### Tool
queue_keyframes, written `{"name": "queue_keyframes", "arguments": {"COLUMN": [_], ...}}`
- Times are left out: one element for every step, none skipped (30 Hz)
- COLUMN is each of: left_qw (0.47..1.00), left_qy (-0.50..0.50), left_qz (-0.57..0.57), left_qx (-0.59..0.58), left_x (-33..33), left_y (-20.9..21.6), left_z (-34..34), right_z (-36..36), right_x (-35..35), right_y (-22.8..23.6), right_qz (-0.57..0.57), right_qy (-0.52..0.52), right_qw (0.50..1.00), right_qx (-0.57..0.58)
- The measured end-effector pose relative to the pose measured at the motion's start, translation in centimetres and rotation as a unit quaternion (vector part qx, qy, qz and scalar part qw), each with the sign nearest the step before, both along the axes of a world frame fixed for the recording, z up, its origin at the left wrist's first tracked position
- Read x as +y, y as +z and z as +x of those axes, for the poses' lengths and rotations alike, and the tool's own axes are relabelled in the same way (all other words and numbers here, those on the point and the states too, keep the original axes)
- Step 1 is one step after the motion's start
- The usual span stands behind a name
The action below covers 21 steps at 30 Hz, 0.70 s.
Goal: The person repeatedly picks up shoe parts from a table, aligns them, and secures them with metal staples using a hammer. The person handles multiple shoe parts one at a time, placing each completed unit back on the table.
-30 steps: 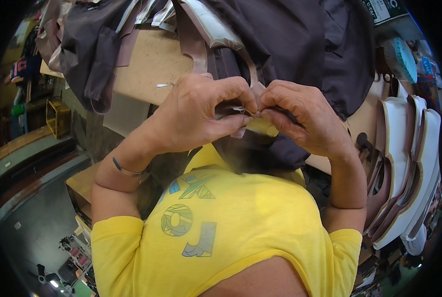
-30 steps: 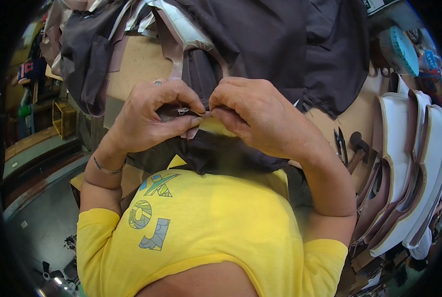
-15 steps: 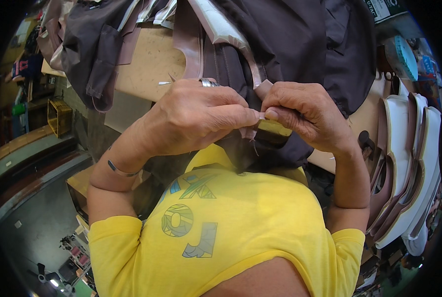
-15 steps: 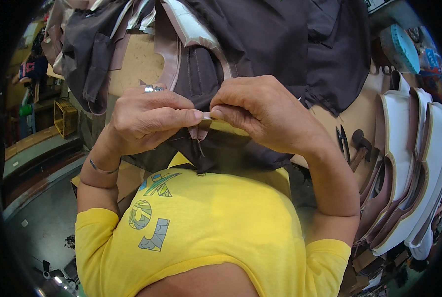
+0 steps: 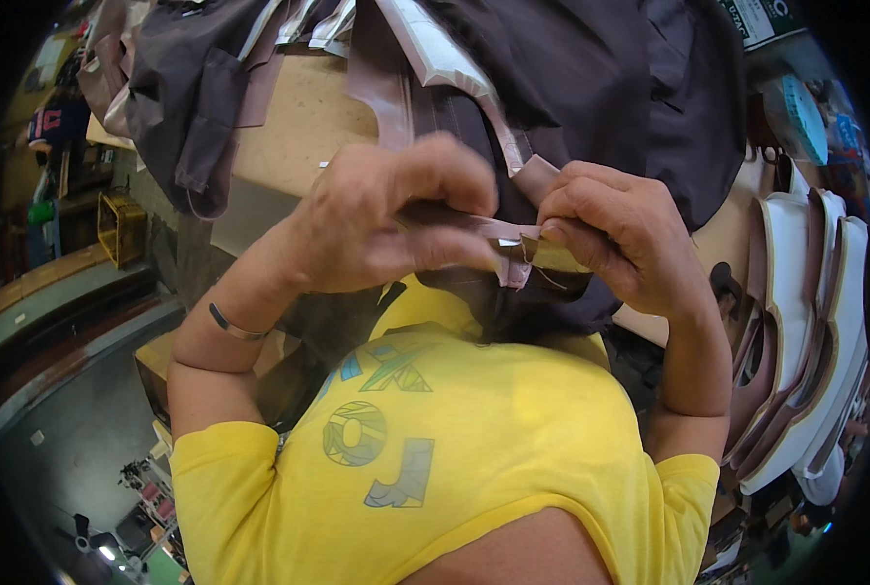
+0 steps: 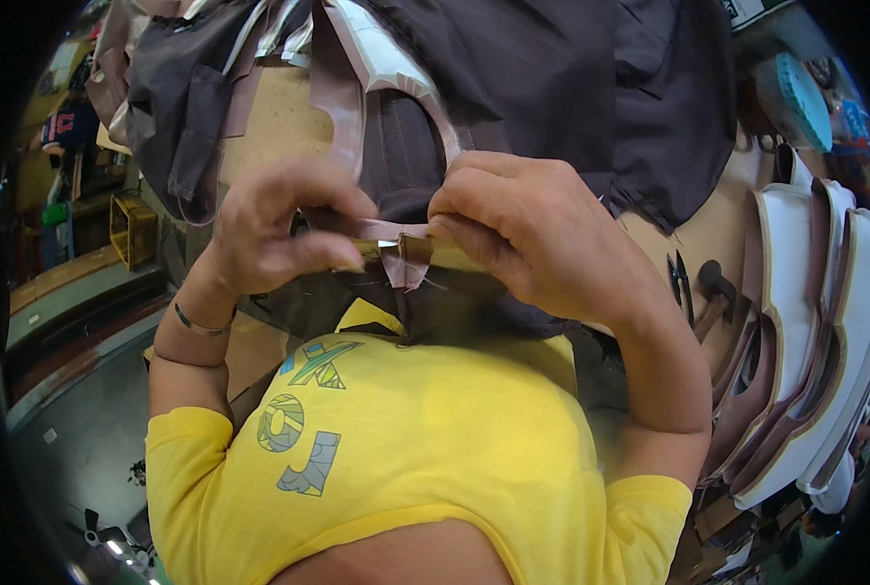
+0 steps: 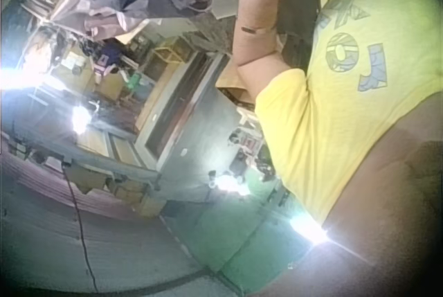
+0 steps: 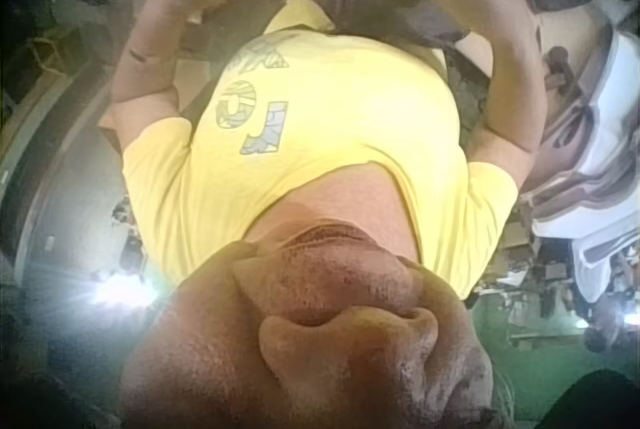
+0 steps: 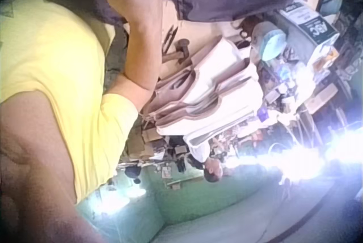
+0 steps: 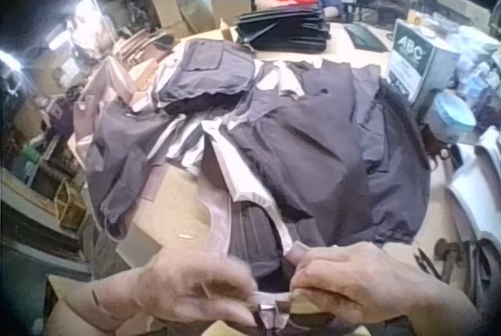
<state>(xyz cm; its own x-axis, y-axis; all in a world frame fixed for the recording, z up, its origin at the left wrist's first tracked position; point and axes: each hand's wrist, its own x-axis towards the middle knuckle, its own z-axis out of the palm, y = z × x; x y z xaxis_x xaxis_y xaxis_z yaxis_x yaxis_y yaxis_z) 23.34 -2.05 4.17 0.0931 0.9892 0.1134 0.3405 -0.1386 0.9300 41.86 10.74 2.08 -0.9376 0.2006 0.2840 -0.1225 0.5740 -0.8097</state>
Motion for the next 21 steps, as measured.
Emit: {"name": "queue_keyframes", "arguments": {"left_qw": [0.989, 0.982, 0.983, 0.982, 0.978, 0.98, 0.982, 0.984, 0.985, 0.986, 0.986, 0.984, 0.981, 0.978, 0.976, 0.974, 0.971, 0.972, 0.973, 0.973, 0.971], "left_qy": [0.046, 0.046, 0.015, -0.016, -0.047, -0.057, -0.068, -0.079, -0.089, -0.099, -0.109, -0.112, -0.115, -0.118, -0.115, -0.111, -0.107, -0.111, -0.115, -0.12, -0.121], "left_qz": [-0.088, -0.163, -0.176, -0.189, -0.202, -0.189, -0.175, -0.161, -0.149, -0.136, -0.123, -0.138, -0.153, -0.168, -0.175, -0.181, -0.187, -0.181, -0.176, -0.17, -0.177], "left_qx": [-0.11, -0.082, -0.053, -0.024, 0.006, 0.005, 0.005, 0.005, 0.013, 0.02, 0.028, 0.006, -0.016, -0.038, -0.061, -0.084, -0.108, -0.104, -0.1, -0.097, -0.106], "left_x": [0.0, 0.5, 0.7, 1.0, 1.1, 1.1, 1.1, 1.2, 1.2, 1.3, 1.4, 1.5, 1.5, 1.6, 1.5, 1.5, 1.5, 1.5, 1.6, 1.7, 1.7], "left_y": [0.3, 1.1, 0.9, 0.5, 0.4, 0.4, 0.4, 0.5, 0.5, 0.5, 0.5, 0.3, 0.0, -0.2, -0.3, -0.3, -0.3, -0.3, -0.2, -0.1, 0.0], "left_z": [0.2, 0.0, -0.3, -0.6, -0.7, -0.7, -0.7, -0.7, -0.7, -0.8, -0.8, -0.9, -1.0, -1.0, -0.8, -0.4, -0.3, -0.3, -0.3, -0.4, -0.5], "right_z": [0.0, 0.0, 0.0, 0.0, 0.0, 0.0, 0.0, 0.0, 0.0, 0.0, 0.0, 0.0, 0.0, 0.0, 0.0, -0.1, -0.2, -0.2, -0.2, -0.2, -0.2], "right_x": [-0.1, -0.1, -0.1, -0.2, -0.2, -0.2, -0.2, -0.1, -0.1, -0.1, -0.1, -0.1, -0.2, -0.3, -0.3, -0.3, -0.4, -0.4, -0.4, -0.4, -0.3], "right_y": [0.0, -0.1, -0.1, 0.0, 0.0, 0.0, 0.0, -0.2, -0.3, -0.3, -0.3, -0.3, -0.3, -0.2, -0.1, -0.1, -0.2, -0.3, -0.4, -0.4, -0.5], "right_qz": [0.001, 0.003, 0.005, 0.012, 0.018, 0.025, 0.013, 0.001, -0.012, -0.011, -0.01, -0.01, -0.012, -0.015, -0.017, -0.013, -0.009, -0.005, -0.02, -0.035, -0.049], "right_qy": [0.0, -0.001, -0.001, -0.003, -0.004, -0.006, -0.004, -0.001, 0.001, 0.002, 0.003, 0.003, 0.0, -0.004, -0.007, -0.004, -0.001, 0.0, 0.003, 0.006, 0.01], "right_qw": [1.0, 1.0, 1.0, 1.0, 1.0, 1.0, 1.0, 1.0, 1.0, 1.0, 1.0, 1.0, 0.999, 0.999, 0.999, 0.999, 0.999, 0.998, 0.998, 0.998, 0.997], "right_qx": [0.003, 0.007, 0.01, 0.013, 0.015, 0.016, 0.019, 0.021, 0.023, 0.025, 0.027, 0.029, 0.03, 0.032, 0.033, 0.042, 0.052, 0.061, 0.058, 0.056, 0.053]}}
